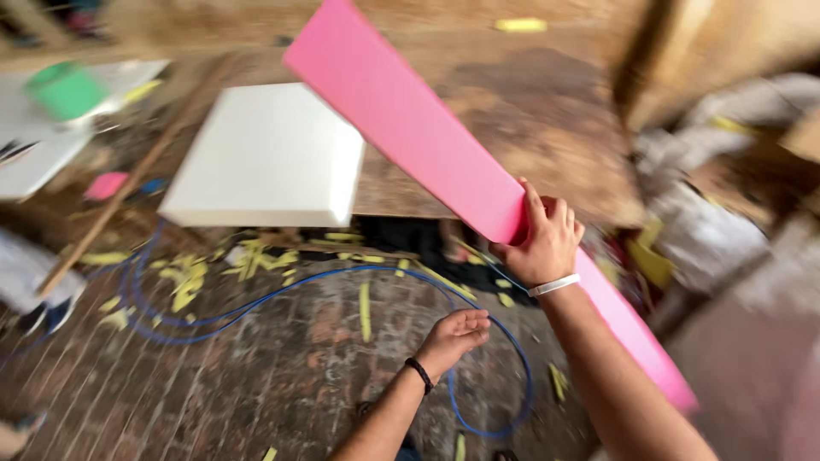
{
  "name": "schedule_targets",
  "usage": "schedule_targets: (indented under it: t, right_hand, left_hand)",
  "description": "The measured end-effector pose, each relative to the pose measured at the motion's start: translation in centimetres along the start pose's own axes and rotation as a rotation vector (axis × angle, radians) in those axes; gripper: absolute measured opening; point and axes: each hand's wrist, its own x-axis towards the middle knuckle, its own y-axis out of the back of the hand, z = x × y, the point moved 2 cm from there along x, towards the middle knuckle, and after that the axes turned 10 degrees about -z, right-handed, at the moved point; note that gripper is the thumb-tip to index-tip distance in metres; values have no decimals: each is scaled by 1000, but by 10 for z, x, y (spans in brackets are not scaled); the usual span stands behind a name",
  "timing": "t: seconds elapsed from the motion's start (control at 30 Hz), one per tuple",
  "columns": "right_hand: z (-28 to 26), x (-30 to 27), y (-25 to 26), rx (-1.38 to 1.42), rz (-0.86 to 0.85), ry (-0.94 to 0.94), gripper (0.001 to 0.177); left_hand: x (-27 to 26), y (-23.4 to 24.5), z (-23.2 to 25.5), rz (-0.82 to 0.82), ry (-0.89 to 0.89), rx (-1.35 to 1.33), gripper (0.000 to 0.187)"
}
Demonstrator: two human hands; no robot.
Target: The person aligns a pink foam strip along the edge of a white board, presses it down, and uses a mallet to secure it. They then measure the board with a tape measure and continue applying additional foam strips along the edges.
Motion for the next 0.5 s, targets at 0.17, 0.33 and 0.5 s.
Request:
schedule_targets:
  t: [0.17, 0.33, 0.5]
  right_hand:
    - [-133, 76, -86, -236, -224, 187, 103]
    - [-243, 149, -185, -367, -383, 283, 96]
    - [-316, 212, -275, -475, -503, 334, 92]
  left_hand:
    - [-72, 140, 51, 242, 52, 27, 48]
    - [-150, 265, 79, 460, -20, -165, 51]
    - [-205, 362, 82, 584, -2, -230, 51]
